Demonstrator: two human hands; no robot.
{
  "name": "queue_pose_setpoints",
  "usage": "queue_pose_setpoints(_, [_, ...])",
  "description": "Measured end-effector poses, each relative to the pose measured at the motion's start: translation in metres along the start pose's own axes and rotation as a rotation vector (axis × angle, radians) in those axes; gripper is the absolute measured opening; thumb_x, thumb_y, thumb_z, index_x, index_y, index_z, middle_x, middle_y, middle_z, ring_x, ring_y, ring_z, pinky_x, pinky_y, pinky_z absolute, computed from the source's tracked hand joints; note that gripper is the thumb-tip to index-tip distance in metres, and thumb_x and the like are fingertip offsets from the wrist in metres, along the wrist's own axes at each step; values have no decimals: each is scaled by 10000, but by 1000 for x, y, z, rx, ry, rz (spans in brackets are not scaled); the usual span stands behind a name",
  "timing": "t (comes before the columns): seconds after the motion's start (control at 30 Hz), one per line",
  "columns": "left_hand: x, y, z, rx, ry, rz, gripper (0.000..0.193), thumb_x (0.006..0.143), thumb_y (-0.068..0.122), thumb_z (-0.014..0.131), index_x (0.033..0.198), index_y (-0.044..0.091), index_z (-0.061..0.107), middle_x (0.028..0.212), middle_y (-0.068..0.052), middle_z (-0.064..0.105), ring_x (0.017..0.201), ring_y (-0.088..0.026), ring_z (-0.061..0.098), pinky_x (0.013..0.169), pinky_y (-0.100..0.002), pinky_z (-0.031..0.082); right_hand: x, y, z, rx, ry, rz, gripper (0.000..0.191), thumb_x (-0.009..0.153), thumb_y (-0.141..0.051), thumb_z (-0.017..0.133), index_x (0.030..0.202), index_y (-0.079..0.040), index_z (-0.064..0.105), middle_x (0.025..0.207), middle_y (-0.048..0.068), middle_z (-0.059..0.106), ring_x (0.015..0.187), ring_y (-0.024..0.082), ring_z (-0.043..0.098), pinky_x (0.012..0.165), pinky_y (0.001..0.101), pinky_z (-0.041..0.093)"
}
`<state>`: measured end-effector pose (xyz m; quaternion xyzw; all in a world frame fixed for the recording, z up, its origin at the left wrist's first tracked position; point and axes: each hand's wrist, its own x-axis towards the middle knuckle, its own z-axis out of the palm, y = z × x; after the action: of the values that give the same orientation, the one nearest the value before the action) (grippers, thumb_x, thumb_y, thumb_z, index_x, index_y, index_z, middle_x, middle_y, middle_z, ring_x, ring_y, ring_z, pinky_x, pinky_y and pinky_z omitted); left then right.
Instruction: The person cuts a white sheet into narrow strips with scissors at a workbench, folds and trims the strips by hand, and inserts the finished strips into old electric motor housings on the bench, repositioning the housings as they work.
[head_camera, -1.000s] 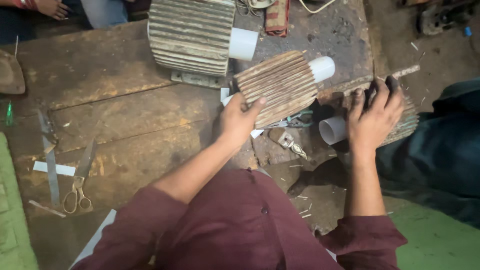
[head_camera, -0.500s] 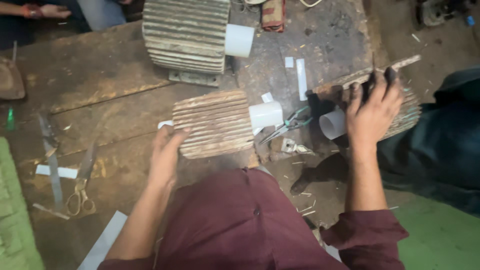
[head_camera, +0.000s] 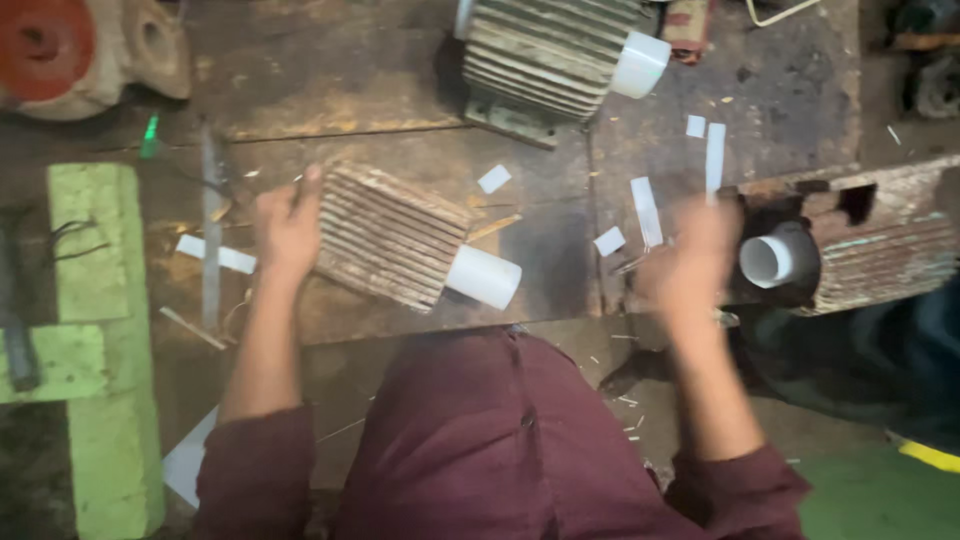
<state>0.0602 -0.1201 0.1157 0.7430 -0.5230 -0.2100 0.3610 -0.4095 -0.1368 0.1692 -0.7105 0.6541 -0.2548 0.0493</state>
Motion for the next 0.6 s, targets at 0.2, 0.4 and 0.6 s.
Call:
queue_pose_setpoints(0.2, [-3,2,-15,110,73,24,507,1100,436,573,1001,-54,657,935,-300,630,882,-452,600,814,-528,458,-47,-162,86,199,-539,-341,749,701,-347,806,1285,23,520,1140,255,658,1006,447,637,798,522,527])
queue_pose_setpoints(0.4, [3,-23,-4,72,179,237,623,1156,397,568,1354,-181,449,1342,-430,457,1240,-563,465,1008,-583,377,-73,-81,19,2,-726,-124,614,745,-282,829,1286,-123,587,1074,176,710,975,409,678,773,505,536])
queue_pose_setpoints(0.6, [-1,-13,-7,-119,-24,84,517,1127,492,510,1309,12,570,1298,-210,595,1178,-380,599,1050,-495,448,-156,46,-38,329,-350,369,692,797,-161,779,1424,-21,523,1195,134,708,1093,236,686,912,372,531])
